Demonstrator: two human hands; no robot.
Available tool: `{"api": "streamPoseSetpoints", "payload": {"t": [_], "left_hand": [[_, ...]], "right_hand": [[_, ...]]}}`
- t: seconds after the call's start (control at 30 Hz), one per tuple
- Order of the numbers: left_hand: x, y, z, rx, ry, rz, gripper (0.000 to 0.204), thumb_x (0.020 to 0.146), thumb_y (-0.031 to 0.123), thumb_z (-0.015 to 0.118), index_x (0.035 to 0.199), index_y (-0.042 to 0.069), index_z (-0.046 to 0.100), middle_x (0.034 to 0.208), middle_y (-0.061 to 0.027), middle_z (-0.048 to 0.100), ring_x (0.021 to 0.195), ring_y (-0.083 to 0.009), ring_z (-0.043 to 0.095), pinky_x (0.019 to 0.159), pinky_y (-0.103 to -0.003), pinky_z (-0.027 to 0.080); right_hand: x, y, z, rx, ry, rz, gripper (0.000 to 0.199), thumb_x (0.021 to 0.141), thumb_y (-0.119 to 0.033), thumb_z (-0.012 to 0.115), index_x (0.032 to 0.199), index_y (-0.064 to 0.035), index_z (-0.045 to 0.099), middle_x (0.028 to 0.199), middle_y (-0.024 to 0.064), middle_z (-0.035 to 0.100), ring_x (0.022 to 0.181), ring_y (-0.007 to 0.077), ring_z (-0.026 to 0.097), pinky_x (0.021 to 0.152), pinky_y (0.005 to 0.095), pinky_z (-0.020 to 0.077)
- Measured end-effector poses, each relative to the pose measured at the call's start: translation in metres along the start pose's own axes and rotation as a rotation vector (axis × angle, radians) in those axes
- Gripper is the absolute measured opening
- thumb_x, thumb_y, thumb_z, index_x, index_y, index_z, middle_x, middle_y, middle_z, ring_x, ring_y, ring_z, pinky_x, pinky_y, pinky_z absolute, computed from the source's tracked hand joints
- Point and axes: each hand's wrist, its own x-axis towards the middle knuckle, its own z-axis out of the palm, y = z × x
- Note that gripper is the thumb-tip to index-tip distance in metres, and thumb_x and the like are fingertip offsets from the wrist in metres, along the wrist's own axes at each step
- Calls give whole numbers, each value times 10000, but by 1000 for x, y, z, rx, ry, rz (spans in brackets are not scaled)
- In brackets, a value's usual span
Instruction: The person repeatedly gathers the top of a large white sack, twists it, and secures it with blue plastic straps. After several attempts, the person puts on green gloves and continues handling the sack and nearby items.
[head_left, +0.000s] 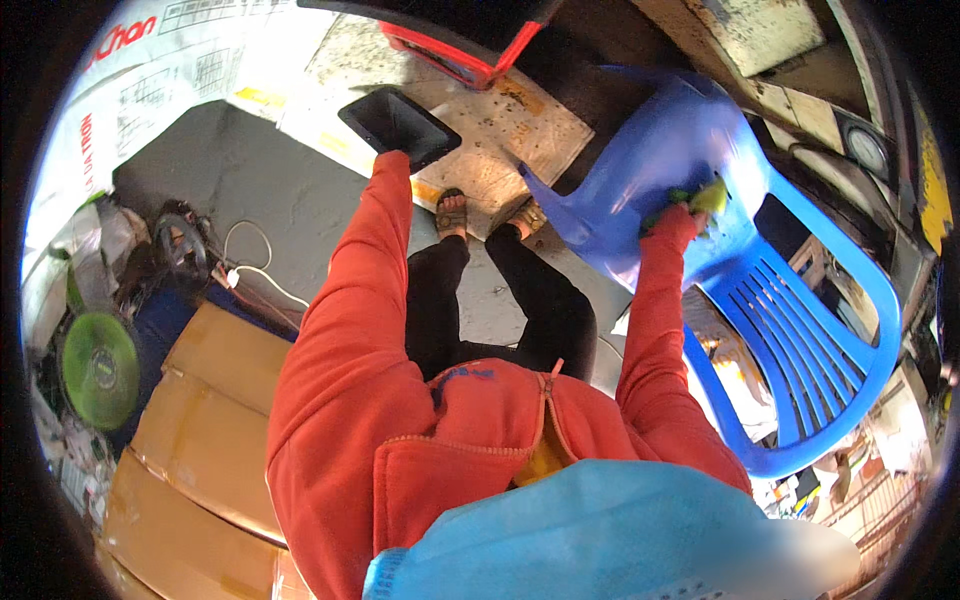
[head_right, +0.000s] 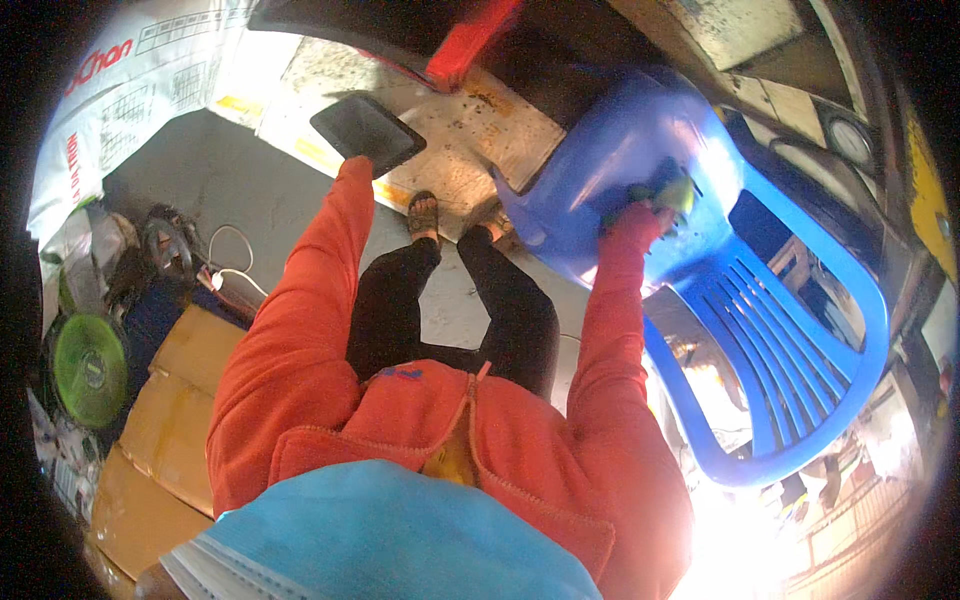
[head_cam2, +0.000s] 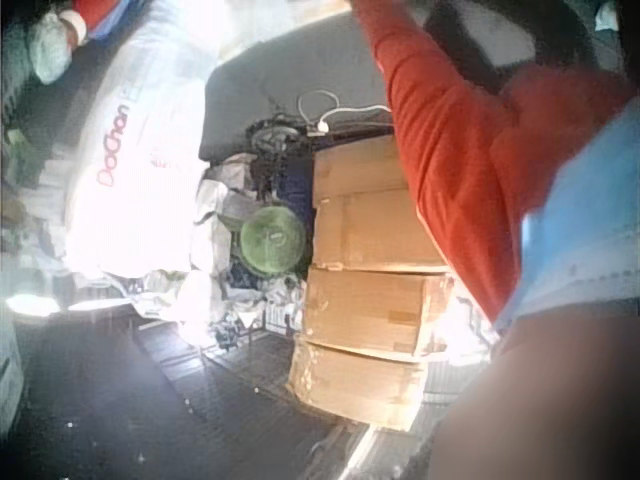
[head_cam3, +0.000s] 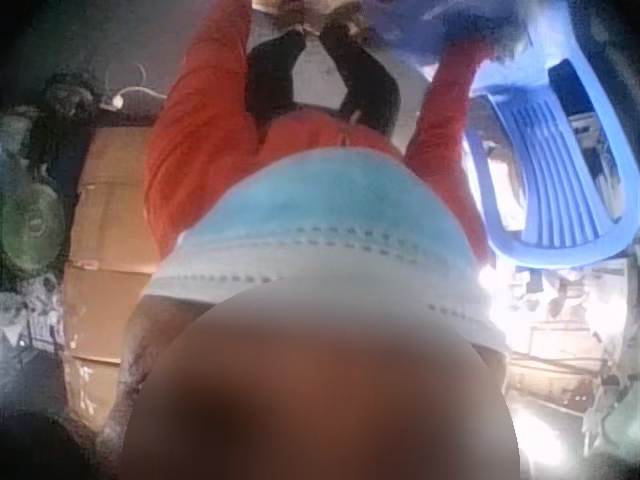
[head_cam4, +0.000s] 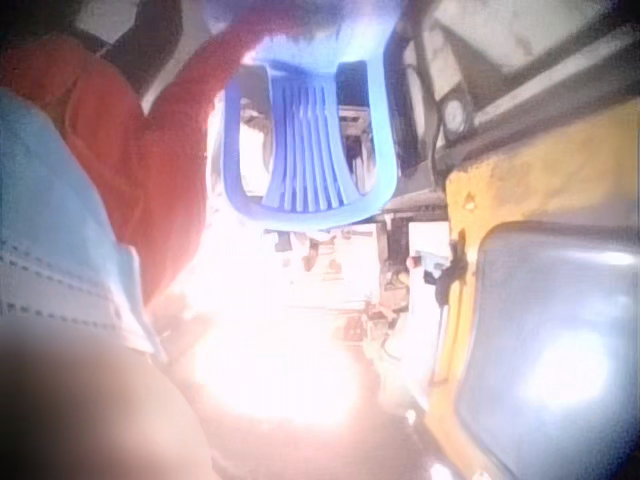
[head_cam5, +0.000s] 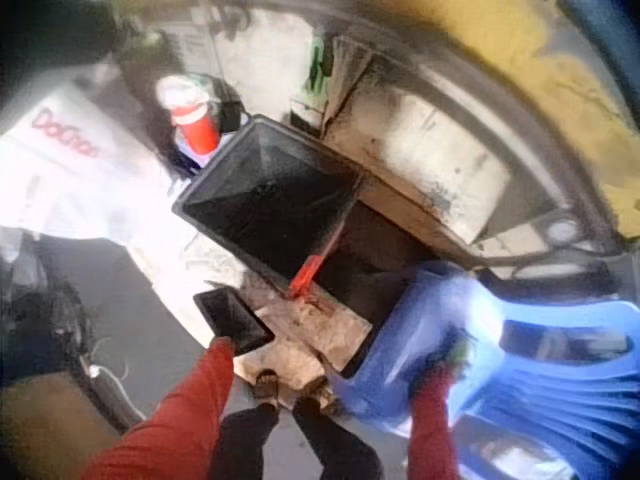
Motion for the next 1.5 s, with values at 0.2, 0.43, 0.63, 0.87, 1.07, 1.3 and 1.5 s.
{"api": "streamPoseSetpoints", "payload": {"t": [0.2,0.43,0.63,0.87,1.07,1.3,1.5], "left_hand": [[-89,36,-8,-137,-6,47,558,712,400,679,1087,17,522,882,-122,615,838,-178,585,760,-340,460],[-329,102,-107,-860,-1007,224,377,848,154,514,1209,74,440,1011,-77,582,726,-192,592,597,-325,505],[-293,88,-242,-754,-735,352,334,728,81,676,1033,49,543,870,-46,604,731,-159,586,642,-296,488],[-236,-23,-334,-345,-144,288,404,713,25,646,1077,80,481,734,-68,595,563,-177,535,467,-329,433],[-254,1,-297,-974,-355,198,375,699,59,668,1046,68,527,753,-56,597,571,-158,527,494,-335,442],[-347,273,-312,-908,-466,677,479,717,195,718,1125,38,523,938,-33,604,813,-112,544,720,-281,454],[-417,437,-301,-768,-705,964,543,701,130,727,1171,35,473,917,-33,614,822,-113,562,724,-277,467]], "right_hand": [[-76,-85,16,-79,-604,-319,322,793,-19,519,1113,-18,484,996,89,572,869,214,563,794,338,444],[-174,-293,-45,-289,-1179,-989,662,685,-319,726,1184,-23,408,1043,136,502,1016,284,470,903,379,377],[42,-503,-195,-371,46,-1210,581,715,-304,691,1151,-32,419,985,124,497,947,268,468,851,374,380],[170,-569,-215,-776,-72,-828,488,750,-286,650,1112,-43,432,917,110,491,866,250,465,790,368,384],[195,-577,-194,-603,-114,-878,409,780,-272,615,1079,-52,443,859,97,486,797,234,462,738,362,387],[183,-606,-177,-185,-320,-958,318,815,-254,574,1040,-63,456,791,83,481,716,216,459,678,356,391],[182,-627,-172,242,-703,-976,243,845,-239,539,1006,-72,467,733,71,476,647,200,457,626,351,394]]}}
